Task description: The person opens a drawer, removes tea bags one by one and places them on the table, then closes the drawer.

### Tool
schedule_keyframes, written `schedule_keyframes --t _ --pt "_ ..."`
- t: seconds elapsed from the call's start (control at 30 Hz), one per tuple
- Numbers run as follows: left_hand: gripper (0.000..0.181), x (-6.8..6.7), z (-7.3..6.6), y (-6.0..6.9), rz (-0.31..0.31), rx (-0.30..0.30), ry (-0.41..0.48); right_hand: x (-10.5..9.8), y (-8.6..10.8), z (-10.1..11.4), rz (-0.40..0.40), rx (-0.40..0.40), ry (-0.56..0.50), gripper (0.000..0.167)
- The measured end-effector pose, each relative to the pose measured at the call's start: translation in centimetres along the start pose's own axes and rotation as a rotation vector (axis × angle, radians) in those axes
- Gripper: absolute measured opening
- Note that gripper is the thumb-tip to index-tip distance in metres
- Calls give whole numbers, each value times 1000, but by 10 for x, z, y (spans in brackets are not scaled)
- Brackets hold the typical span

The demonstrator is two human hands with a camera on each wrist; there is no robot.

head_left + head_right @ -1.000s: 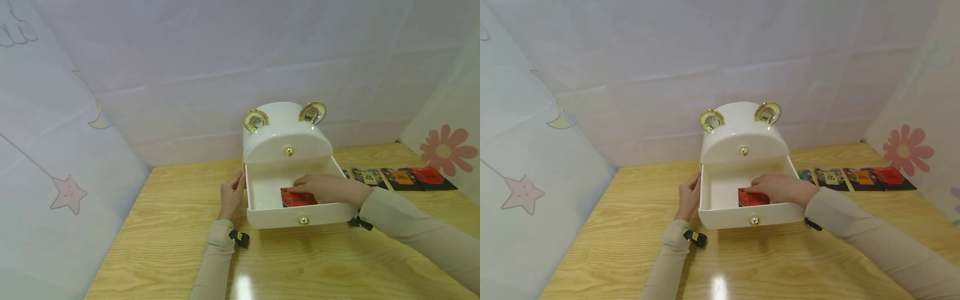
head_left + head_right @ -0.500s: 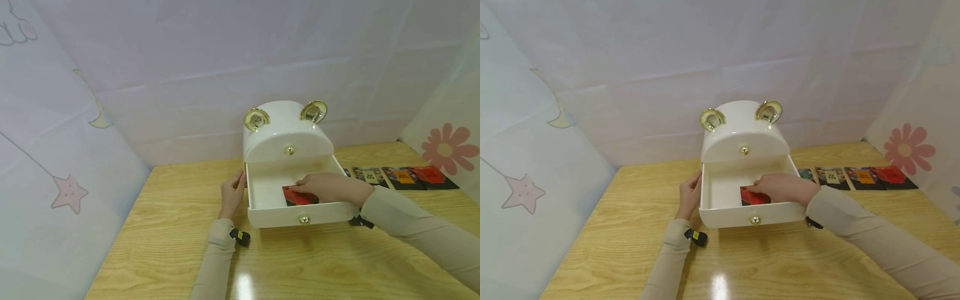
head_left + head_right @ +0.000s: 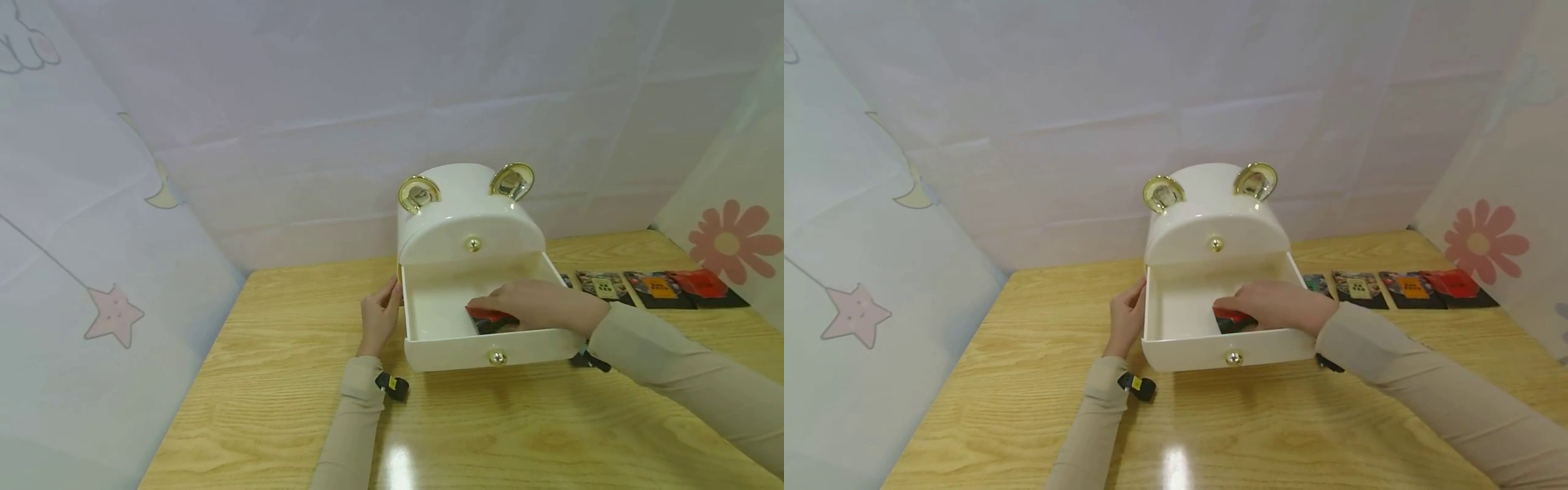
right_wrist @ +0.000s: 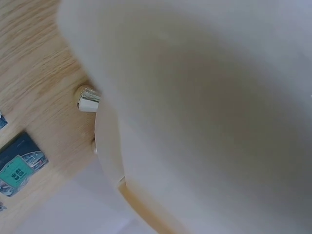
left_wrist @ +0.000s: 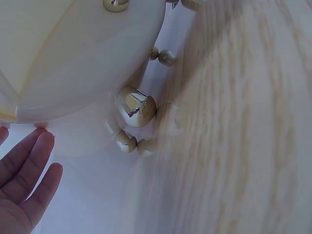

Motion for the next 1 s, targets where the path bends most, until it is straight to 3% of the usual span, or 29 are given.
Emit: schedule_keyframes --t 0.23,0.4,0.57,0.7,1.0 --pt "28 -1 -1 0 0 -5 -6 -6 1 4 -116 -64 39 44" --pt "27 -1 -2 0 4 1 -11 -7 1 4 -121 -43 21 42" --pt "28 0 -1 0 7 0 4 -8 0 3 -139 -34 3 29" --pt "28 0 0 0 10 -6 11 -10 -1 -2 -179 10 8 18" --pt "28 0 -3 0 17 3 -13 -24 7 -9 -297 146 99 26"
Point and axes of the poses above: each hand's wrist, its own y-axis away from the middle knuckle, its own x-axis out of the palm, z = x × y, the point moved 7 cm from there along -y, towards the middle knuckle, and after that the axes turned 15 degrees about x, right-handed, at the moved point
